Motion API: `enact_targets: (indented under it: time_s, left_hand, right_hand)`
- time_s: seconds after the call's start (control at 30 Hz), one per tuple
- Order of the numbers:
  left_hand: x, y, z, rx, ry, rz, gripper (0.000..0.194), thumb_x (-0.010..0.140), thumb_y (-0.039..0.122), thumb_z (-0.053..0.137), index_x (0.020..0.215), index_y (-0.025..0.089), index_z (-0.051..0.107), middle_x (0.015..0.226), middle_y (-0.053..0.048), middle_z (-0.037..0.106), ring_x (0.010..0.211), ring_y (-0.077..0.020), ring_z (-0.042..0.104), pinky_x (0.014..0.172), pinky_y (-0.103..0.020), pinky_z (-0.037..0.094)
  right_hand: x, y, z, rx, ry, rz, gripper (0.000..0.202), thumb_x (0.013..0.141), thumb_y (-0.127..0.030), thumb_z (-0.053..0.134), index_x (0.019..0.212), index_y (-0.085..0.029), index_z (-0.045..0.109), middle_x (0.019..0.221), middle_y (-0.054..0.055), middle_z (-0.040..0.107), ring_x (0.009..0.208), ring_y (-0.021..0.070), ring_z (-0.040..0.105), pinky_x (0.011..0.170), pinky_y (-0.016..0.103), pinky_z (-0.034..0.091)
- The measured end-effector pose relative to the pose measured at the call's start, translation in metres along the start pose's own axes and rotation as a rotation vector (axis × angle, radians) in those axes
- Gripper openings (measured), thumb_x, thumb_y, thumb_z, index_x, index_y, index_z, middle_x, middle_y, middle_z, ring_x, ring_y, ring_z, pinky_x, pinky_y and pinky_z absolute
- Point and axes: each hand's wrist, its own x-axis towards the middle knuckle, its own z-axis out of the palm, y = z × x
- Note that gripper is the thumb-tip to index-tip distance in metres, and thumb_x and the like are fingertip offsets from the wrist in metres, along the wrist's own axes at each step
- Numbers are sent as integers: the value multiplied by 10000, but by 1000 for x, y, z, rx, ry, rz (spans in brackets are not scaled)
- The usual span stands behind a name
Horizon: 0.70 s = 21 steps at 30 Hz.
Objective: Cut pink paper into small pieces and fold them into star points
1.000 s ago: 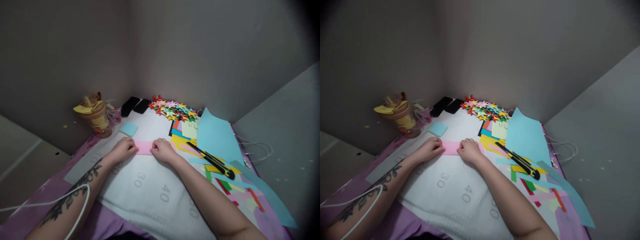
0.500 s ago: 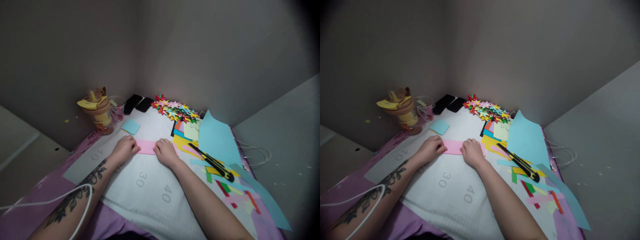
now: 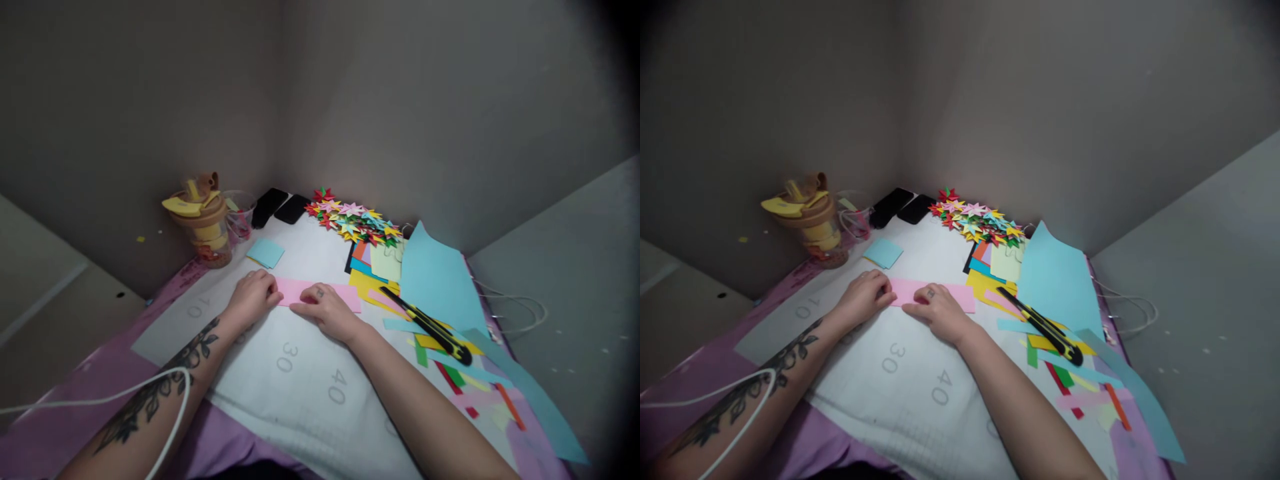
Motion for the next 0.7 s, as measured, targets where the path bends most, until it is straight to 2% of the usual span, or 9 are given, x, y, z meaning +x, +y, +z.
enact_targets:
  time_s: [0.17, 0.3, 0.37, 0.47, 0.57, 0.63, 0.7]
  left_hand:
    - [0, -1, 0, -24, 18, -30, 52, 777, 262, 575, 791, 212, 570, 834, -38, 611, 830, -209, 542, 721, -313, 391]
    - [0, -4, 0, -61, 22, -17, 55, 782, 251, 549, 822, 216, 562, 858, -38, 616, 841, -209, 550, 737, -316, 404]
    - [0, -5, 0, -73, 24, -13, 67, 778, 250, 546, 832, 214, 563, 866, -38, 619, 845, -210, 551, 748, -321, 407]
    - [0, -4, -1, -75, 25, -14, 76, 778, 255, 539, 835, 212, 567, 871, -43, 626, 844, -215, 550, 741, -324, 406]
    - [0, -6, -1, -77, 33, -2, 80, 788, 266, 530, 828, 210, 570, 870, -46, 628, 853, -221, 550, 745, -328, 405]
    - [0, -8, -1, -101, 50, -6, 79, 802, 268, 515, 823, 209, 563, 858, -42, 625, 842, -216, 555, 738, -322, 408]
    - [1, -8, 0, -132, 100, -36, 95, 831, 264, 479, 839, 202, 550, 845, -43, 620, 820, -209, 560, 720, -316, 414]
  right_hand:
    - [11, -13, -6, -104, -104, 41, 344, 968, -298, 443, 1269, -431, 540, 1114, 47, 530, 987, 197, 450, 872, 332, 347]
    - [25, -24, -10, -220, -185, 45, 407, 960, -245, 450, 1323, -427, 484, 1013, 53, 525, 907, 191, 464, 820, 325, 357]
    - [25, -25, -8, -211, -178, 41, 406, 959, -246, 457, 1323, -425, 485, 1005, 51, 536, 909, 186, 474, 818, 322, 369]
    - [10, -19, -7, -156, -57, 37, 334, 959, -295, 464, 1261, -407, 553, 1152, 60, 550, 1042, 203, 471, 880, 354, 384]
    - [-28, -5, -14, -147, 158, 54, 263, 939, -276, 483, 1133, -329, 653, 1303, 68, 513, 1170, 240, 431, 960, 426, 371]
    - [-63, 8, -25, -144, 317, 153, 318, 912, -186, 460, 1160, -274, 638, 1269, 94, 542, 1148, 241, 462, 949, 445, 398]
    - [-100, 23, -38, -203, 426, 354, 379, 894, -139, 421, 1221, -215, 599, 1191, 122, 583, 1132, 246, 484, 963, 458, 403]
